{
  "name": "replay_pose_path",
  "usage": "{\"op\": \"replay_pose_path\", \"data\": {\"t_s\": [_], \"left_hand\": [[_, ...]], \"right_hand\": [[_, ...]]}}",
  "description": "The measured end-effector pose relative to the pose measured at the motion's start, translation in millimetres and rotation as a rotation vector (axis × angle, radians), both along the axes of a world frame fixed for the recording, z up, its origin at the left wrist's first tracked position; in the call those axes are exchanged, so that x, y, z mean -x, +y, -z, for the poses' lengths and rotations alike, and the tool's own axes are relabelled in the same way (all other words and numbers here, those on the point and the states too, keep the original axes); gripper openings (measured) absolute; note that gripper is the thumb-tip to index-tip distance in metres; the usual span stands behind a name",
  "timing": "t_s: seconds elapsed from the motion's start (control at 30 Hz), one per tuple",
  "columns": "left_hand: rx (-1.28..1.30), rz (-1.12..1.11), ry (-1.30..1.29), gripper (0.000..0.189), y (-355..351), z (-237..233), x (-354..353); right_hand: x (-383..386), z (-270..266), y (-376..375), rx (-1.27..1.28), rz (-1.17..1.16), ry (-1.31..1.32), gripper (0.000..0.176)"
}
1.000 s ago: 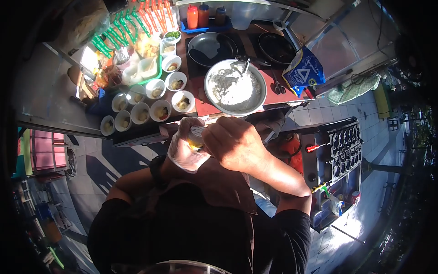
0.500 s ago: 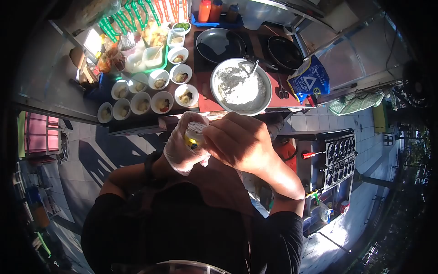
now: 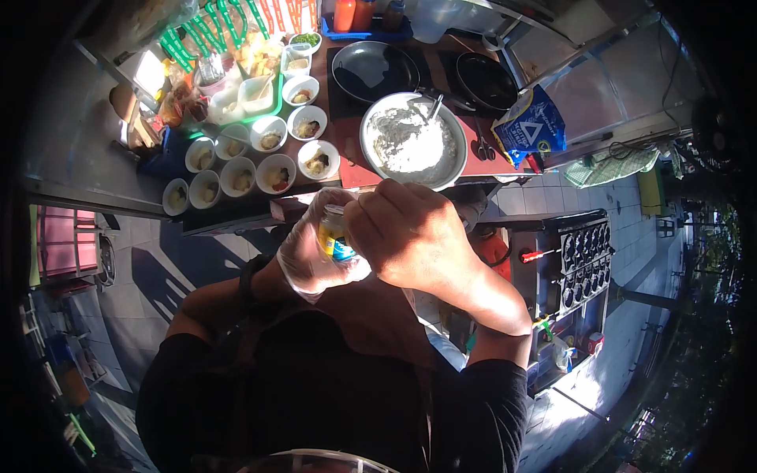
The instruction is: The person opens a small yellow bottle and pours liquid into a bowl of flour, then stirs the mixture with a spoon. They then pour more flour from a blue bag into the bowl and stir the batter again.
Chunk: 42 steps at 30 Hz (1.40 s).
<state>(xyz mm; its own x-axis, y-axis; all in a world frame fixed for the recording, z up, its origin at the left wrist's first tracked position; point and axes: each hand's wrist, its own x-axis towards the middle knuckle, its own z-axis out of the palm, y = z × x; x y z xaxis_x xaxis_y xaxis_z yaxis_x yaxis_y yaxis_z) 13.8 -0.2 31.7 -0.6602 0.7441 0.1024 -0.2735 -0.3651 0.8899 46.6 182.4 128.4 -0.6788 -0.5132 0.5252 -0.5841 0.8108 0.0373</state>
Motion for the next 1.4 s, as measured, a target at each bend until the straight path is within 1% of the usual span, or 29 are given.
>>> {"op": "replay_pose_path", "data": {"t_s": [0.13, 0.2, 0.33, 0.4, 0.43, 0.5, 0.53, 0.6, 0.73, 0.8, 0.87, 0.9, 1.03, 1.1, 1.13, 1.2, 1.23, 1.3, 1.33, 1.4], "left_hand": [[-0.010, 0.039, 0.021, 0.075, -1.8, -1.6, 3.3], [-0.021, 0.085, 0.021, 0.080, -4.3, 0.3, 3.5], [0.024, 0.111, 0.068, 0.079, -4.8, 12.1, 6.1], [0.089, 0.065, 0.247, 0.078, -3.3, 21.6, 7.4], [0.090, 0.067, 0.246, 0.078, -3.1, 21.6, 7.0], [-0.005, 0.047, 0.162, 0.071, -1.2, 19.1, 5.2], [-0.005, 0.049, 0.161, 0.071, -0.9, 14.2, 5.2], [0.024, -0.051, 0.384, 0.060, -1.2, 1.5, 6.5], [0.090, -0.023, 0.306, 0.054, -4.4, 2.5, 3.4], [0.160, -0.028, 0.455, 0.053, -7.0, -6.9, 8.4], [0.139, -0.006, 0.432, 0.054, -7.1, -7.2, 10.6], [0.119, 0.014, 0.411, 0.054, -6.7, -7.7, 11.4], [0.073, 0.019, 0.407, 0.057, -3.5, -13.3, 11.4], [0.073, -0.013, 0.405, 0.057, -0.9, -14.0, 8.4], [0.075, -0.015, 0.405, 0.057, 0.2, -14.2, 6.6], [0.071, -0.034, 0.350, 0.046, 2.7, -14.6, 3.1], [0.071, -0.038, 0.350, 0.046, 4.4, -11.1, 1.3], [-0.043, -0.018, 0.121, 0.032, 9.6, 4.0, -1.9], [-0.043, -0.022, 0.122, 0.032, 13.0, 11.0, -3.6], [-0.303, 0.058, -0.367, 0.059, 18.9, 20.5, -7.4]], "right_hand": [[4.6, -3.2, 1.7, 0.003, -0.024, -0.079, 0.029], [4.6, -5.0, 1.7, 0.018, -0.035, -0.112, 0.030], [5.1, -4.7, 3.3, 0.129, -0.083, -0.201, 0.033], [4.9, -3.4, 3.7, 0.176, -0.106, -0.226, 0.034], [4.5, -3.4, 3.5, 0.201, -0.124, -0.241, 0.034], [2.9, -4.1, 3.0, 0.227, -0.139, -0.259, 0.034], [2.0, -5.2, 2.6, 0.238, -0.151, -0.288, 0.034], [1.4, -7.5, 2.3, 0.249, -0.160, -0.316, 0.035], [-1.8, -6.8, 5.9, 0.300, -0.181, -0.398, 0.028], [-4.7, -6.4, 11.3, 0.323, -0.175, -0.423, 0.026], [-5.9, -7.4, 16.8, 0.403, -0.210, -0.498, 0.022], [-3.2, -7.9, 13.1, 0.408, -0.264, -0.385, 0.031], [-7.4, -12.4, 12.1, 0.364, -0.241, -0.368, 0.030], [-10.7, -16.5, 11.7, 0.264, -0.198, -0.344, 0.032], [-11.7, -16.0, 11.5, 0.265, -0.201, -0.344, 0.032], [-13.2, -14.4, 10.6, 0.201, -0.157, -0.274, 0.036], [-15.2, -13.6, 10.0, 0.200, -0.160, -0.274, 0.036], [-17.8, -10.9, 9.7, 0.072, -0.134, -0.193, 0.042], [-17.3, -8.3, 10.3, 0.071, -0.138, -0.193, 0.042], [-16.9, -2.1, 11.1, 0.043, -0.135, -0.145, 0.043]]}}
